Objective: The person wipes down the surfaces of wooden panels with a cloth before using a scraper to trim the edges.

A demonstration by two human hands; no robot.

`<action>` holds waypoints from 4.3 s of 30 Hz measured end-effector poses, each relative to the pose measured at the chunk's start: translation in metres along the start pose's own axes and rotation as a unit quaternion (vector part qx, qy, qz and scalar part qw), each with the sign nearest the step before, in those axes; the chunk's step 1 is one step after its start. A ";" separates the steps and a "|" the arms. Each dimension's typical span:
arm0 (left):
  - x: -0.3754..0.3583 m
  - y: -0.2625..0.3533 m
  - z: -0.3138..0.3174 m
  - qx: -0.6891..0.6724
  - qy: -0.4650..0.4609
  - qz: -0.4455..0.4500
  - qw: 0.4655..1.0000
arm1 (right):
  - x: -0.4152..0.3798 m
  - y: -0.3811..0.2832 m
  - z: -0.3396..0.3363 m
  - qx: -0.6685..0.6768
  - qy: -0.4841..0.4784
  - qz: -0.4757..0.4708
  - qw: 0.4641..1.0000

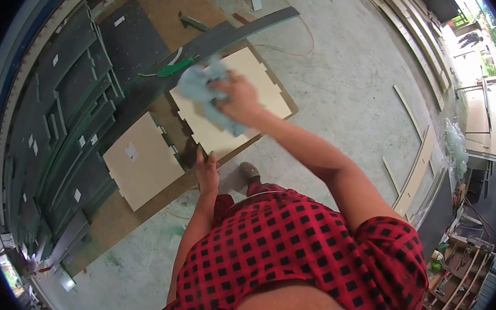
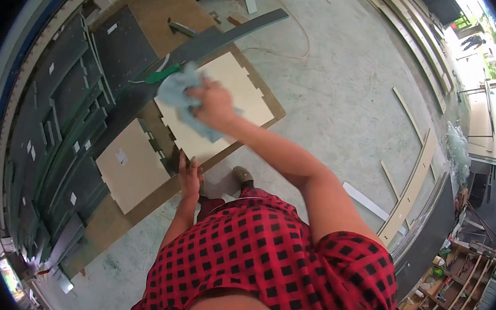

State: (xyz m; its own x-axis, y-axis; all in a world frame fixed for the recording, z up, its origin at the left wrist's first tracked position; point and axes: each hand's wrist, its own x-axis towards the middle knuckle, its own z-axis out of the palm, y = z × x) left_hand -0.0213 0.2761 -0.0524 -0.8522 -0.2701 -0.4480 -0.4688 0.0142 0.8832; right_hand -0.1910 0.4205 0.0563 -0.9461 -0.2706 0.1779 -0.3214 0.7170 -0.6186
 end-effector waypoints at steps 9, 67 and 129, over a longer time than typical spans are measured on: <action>0.003 -0.006 -0.002 -0.026 -0.013 0.020 0.999 | 0.017 -0.007 0.088 -0.099 -0.092 -0.177 0.975; 0.045 0.077 -0.019 -0.271 0.003 -0.068 0.960 | -0.031 0.172 -0.060 0.259 -0.438 0.058 0.859; 0.072 -0.053 -0.345 -0.021 0.265 -0.021 0.964 | -0.031 -0.112 0.181 0.359 -0.368 0.297 0.805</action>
State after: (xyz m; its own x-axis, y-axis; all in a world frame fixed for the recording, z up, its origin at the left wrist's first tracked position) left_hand 0.0222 -0.0761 -0.0832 -0.5900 -0.7232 -0.3590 -0.4805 -0.0428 0.8759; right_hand -0.1185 0.2329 -0.0186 -0.5596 -0.5134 -0.6506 0.5352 0.3755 -0.7567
